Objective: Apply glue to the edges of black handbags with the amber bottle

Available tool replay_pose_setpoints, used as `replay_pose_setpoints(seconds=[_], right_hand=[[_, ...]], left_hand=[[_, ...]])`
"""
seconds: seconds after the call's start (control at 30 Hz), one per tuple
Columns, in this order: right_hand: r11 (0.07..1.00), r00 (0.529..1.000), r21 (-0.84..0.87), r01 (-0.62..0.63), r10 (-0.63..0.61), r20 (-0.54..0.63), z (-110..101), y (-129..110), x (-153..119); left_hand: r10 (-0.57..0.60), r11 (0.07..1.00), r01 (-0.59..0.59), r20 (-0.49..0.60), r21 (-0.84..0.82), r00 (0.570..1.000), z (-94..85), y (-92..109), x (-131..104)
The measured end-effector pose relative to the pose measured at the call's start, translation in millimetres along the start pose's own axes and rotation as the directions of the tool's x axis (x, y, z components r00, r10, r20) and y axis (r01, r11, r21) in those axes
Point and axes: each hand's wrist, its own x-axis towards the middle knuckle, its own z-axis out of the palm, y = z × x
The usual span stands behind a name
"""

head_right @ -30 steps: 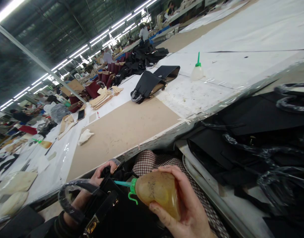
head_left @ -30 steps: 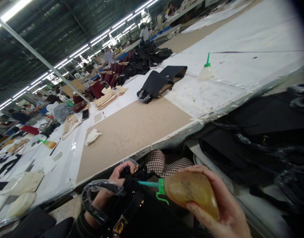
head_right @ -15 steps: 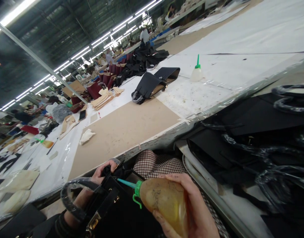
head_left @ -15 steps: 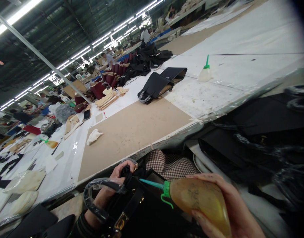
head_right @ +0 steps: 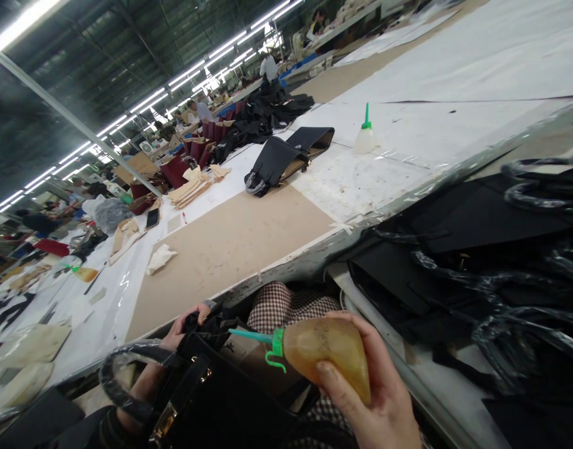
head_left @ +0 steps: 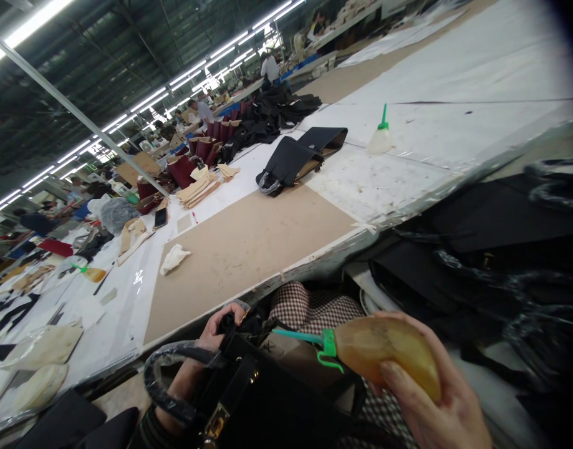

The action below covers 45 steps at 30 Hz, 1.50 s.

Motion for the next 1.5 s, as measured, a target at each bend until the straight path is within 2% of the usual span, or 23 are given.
replay_pose_setpoints(seconds=[0.13,0.3,0.4,0.47,0.5,0.57,0.63,0.8,0.87,0.97,1.07,1.17,1.33,1.5], right_hand=[[0.987,0.991,-0.096,0.131,-0.126,0.051,1,-3,-3],[0.965,0.97,-0.102,0.24,-0.235,0.055,3,-5,-8],[0.905,0.91,-0.102,0.412,-0.403,0.102,1,-4,-5],[0.865,0.872,-0.133,0.483,-0.464,0.155,-3,-5,-3],[0.856,0.865,-0.151,0.495,-0.468,0.182,-5,-6,-3],[0.865,0.879,-0.187,0.465,-0.426,0.216,-10,-9,-1],[0.879,0.901,-0.214,0.427,-0.391,0.19,-15,-13,2],[0.936,0.985,-0.308,0.169,-0.173,0.016,-37,-18,22],[0.949,0.998,-0.31,0.054,-0.059,-0.008,-50,-14,31],[0.94,1.0,-0.341,-0.009,0.008,-0.005,-66,-1,40],[0.91,0.997,-0.41,0.059,-0.035,0.068,-72,12,45],[0.886,0.98,-0.437,0.157,-0.085,0.179,-67,23,49],[0.87,0.917,-0.36,0.337,-0.218,0.333,-50,30,64],[0.839,0.879,-0.363,0.407,-0.252,0.404,-43,32,76]], left_hand=[[0.007,1.0,-0.007,0.021,-0.003,1.0,5.1,4,1],[-0.006,1.0,0.007,0.021,-0.008,1.0,5.4,2,2],[-0.012,1.0,0.012,0.003,0.008,1.0,4.2,0,3],[-0.023,0.999,0.023,-0.011,0.036,1.0,3.4,1,4],[-0.026,0.998,0.026,-0.013,0.049,1.0,2.8,2,5],[-0.026,0.997,0.025,0.006,0.076,1.0,0.7,6,8],[-0.027,0.991,0.017,0.07,0.134,0.997,-2.7,12,16],[-0.065,0.948,-0.04,0.315,0.317,0.947,-8.5,25,49],[-0.112,0.937,-0.022,0.358,0.35,0.927,-5.2,24,64],[-0.161,0.909,-0.019,0.392,0.417,0.906,4.2,15,85],[-0.124,0.882,-0.068,0.369,0.465,0.921,11.6,3,100],[-0.098,0.861,-0.1,0.356,0.498,0.929,15.2,-3,106],[-0.121,0.846,-0.088,0.349,0.526,0.929,20.9,-1,107],[-0.12,0.819,-0.105,0.348,0.563,0.93,21.0,-2,109]])
